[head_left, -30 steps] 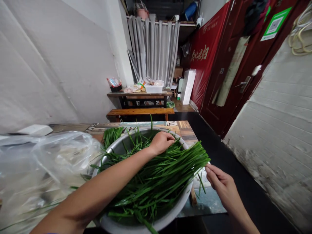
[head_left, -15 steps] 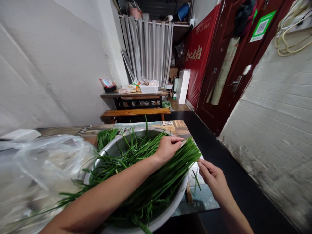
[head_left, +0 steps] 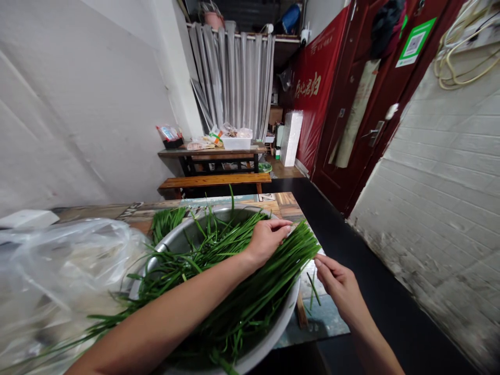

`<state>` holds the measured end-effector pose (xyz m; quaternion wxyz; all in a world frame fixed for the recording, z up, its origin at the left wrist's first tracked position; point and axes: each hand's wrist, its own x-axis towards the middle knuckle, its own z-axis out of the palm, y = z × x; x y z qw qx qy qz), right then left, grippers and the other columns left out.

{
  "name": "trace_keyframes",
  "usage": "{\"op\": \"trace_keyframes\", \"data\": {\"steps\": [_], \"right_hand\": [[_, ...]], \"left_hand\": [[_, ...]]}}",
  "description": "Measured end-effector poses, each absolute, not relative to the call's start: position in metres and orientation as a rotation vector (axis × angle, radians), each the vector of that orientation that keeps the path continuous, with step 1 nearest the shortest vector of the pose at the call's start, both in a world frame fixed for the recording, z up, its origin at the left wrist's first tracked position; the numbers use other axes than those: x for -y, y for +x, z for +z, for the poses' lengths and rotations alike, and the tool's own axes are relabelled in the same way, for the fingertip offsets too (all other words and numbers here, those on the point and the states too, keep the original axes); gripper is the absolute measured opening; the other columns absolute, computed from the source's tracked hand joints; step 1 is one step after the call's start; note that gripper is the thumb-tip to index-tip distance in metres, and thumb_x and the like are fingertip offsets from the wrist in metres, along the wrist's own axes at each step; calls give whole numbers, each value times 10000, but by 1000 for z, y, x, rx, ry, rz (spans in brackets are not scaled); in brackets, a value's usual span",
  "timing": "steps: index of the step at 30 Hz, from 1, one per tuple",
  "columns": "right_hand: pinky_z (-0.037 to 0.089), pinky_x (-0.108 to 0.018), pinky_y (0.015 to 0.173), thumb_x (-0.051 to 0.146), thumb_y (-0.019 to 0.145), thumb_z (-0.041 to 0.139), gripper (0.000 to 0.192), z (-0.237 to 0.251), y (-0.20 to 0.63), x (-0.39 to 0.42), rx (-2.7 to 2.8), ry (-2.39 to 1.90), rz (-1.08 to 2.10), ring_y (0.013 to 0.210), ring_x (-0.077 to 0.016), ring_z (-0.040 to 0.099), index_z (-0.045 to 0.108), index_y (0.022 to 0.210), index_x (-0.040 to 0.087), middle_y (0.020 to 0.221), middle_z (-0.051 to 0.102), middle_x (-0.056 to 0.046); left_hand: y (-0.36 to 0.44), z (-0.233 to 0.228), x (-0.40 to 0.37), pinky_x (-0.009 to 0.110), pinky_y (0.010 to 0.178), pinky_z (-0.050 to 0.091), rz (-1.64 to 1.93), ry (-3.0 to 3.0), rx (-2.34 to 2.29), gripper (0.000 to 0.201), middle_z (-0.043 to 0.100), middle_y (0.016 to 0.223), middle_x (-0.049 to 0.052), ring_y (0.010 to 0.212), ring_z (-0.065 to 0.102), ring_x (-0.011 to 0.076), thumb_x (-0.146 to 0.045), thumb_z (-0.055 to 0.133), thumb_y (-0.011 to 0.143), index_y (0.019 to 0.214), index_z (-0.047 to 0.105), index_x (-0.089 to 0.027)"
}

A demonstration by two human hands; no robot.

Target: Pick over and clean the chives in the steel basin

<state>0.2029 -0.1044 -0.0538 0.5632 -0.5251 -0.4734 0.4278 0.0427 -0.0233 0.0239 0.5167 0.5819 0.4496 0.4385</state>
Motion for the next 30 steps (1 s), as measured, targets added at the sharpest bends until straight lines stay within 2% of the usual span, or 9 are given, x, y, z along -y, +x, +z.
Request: {"op": "trace_keyframes", "data": {"steps": [18,22,27,30], "right_hand": [[235,-207,364,471,728,606,423,-51,204,106,1132,-1254,944,417,-95,331,709,944,123,476,444,27],[229,-205,370,448,738,608,395,-54,205,106,1120,-1242,981,426,-91,320,701,950,128,494,442,30],[238,-197,374,411,751,612,370,-58,206,107,1103,-1215,1012,437,-84,329,690,977,128,519,453,27],[238,-198,368,403,757,609,362,-58,207,106,1115,-1216,1007,448,-92,341,690,981,130,531,468,16]], "left_hand": [[46,24,27,197,493,365,1076,1364,-1040,239,647,654,20,473,442,63,-243,669,645,848,706,-124],[48,24,27,192,481,357,1080,1287,-1026,232,623,600,15,473,442,60,-240,688,626,820,707,-113],[50,23,26,180,487,373,1086,1139,-969,247,621,631,37,546,501,75,-200,700,603,823,694,-88],[50,25,27,178,475,360,1066,1158,-990,244,604,592,23,499,471,57,-201,706,598,813,697,-86]]}}
